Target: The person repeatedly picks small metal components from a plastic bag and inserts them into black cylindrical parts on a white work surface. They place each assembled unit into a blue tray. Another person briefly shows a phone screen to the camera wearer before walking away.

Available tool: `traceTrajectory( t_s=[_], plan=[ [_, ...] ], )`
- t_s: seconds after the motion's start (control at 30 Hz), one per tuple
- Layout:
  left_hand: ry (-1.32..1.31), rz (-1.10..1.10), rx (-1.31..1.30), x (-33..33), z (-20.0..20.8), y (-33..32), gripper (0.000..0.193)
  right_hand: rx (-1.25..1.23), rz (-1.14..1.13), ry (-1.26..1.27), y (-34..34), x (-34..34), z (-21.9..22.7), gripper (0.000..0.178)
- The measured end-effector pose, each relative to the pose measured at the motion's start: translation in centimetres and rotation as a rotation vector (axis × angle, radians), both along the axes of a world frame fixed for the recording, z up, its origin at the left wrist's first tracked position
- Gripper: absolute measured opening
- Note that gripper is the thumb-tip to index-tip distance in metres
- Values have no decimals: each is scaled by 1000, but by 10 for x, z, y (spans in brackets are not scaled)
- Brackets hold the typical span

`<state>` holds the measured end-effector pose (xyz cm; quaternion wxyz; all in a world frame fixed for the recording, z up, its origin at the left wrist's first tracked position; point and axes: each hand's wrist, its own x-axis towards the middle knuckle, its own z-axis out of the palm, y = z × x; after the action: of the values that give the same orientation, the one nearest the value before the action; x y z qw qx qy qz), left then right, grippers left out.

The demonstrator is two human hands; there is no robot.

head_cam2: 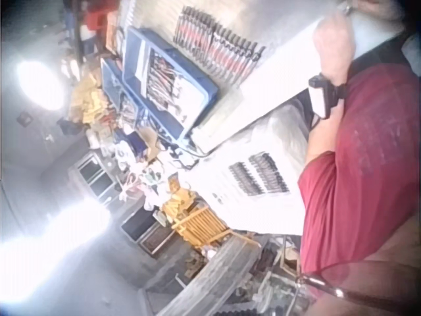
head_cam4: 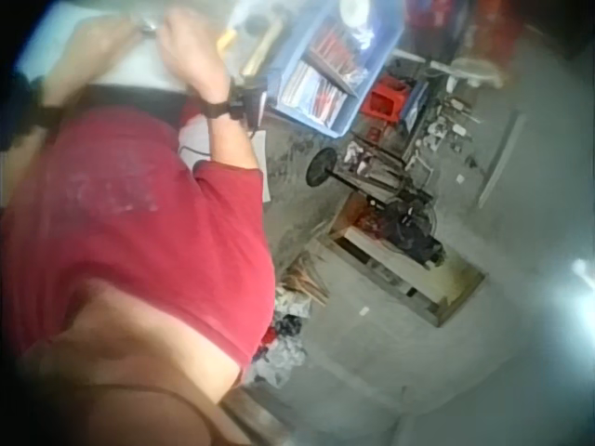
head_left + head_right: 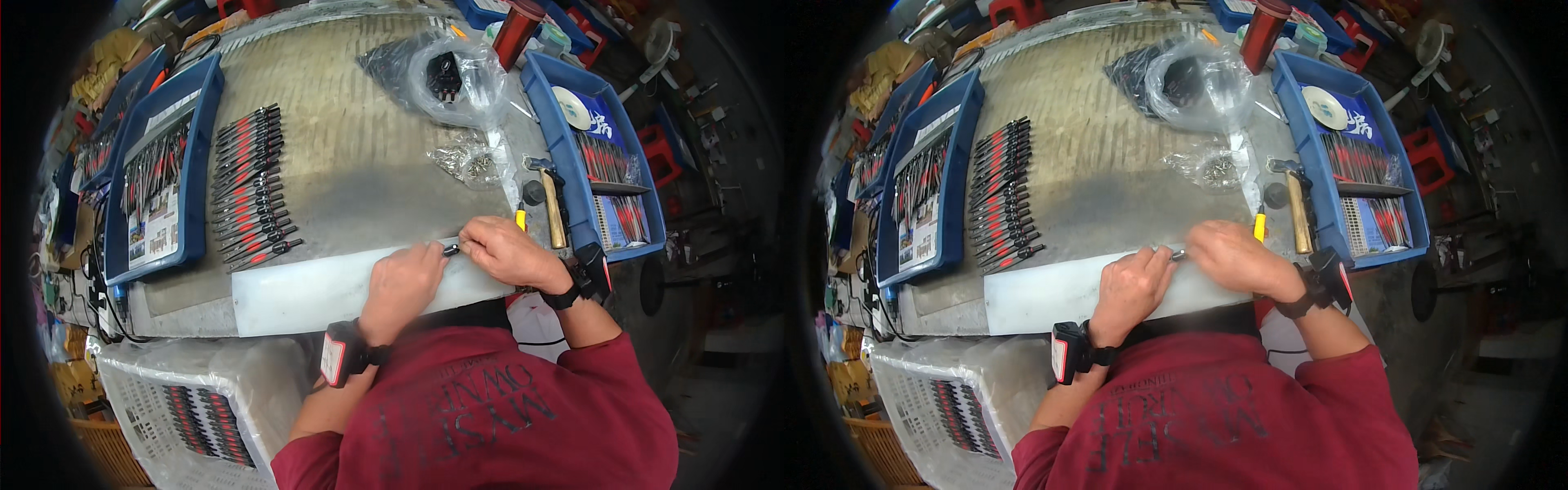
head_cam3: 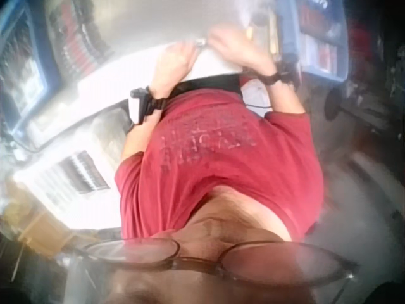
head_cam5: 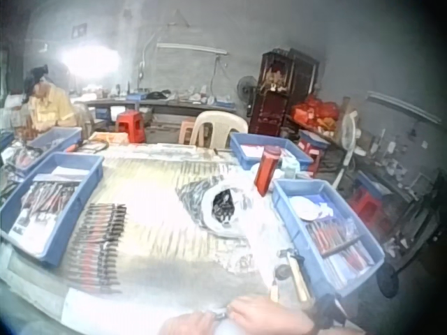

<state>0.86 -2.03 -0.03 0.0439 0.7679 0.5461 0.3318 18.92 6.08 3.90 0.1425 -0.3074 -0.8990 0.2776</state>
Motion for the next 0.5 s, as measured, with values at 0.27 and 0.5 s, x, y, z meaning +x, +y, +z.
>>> traceTrajectory(
  t_s=[0.27,0.5],
  plan=[
    [24,-4,-44,-2,-1,-2,17,84,38,-83,-3,-1,-4,11],
    [25,-6,-27,-1,-1,-2,16,106,36,-137,-4,-4,-2,10]
  ],
)
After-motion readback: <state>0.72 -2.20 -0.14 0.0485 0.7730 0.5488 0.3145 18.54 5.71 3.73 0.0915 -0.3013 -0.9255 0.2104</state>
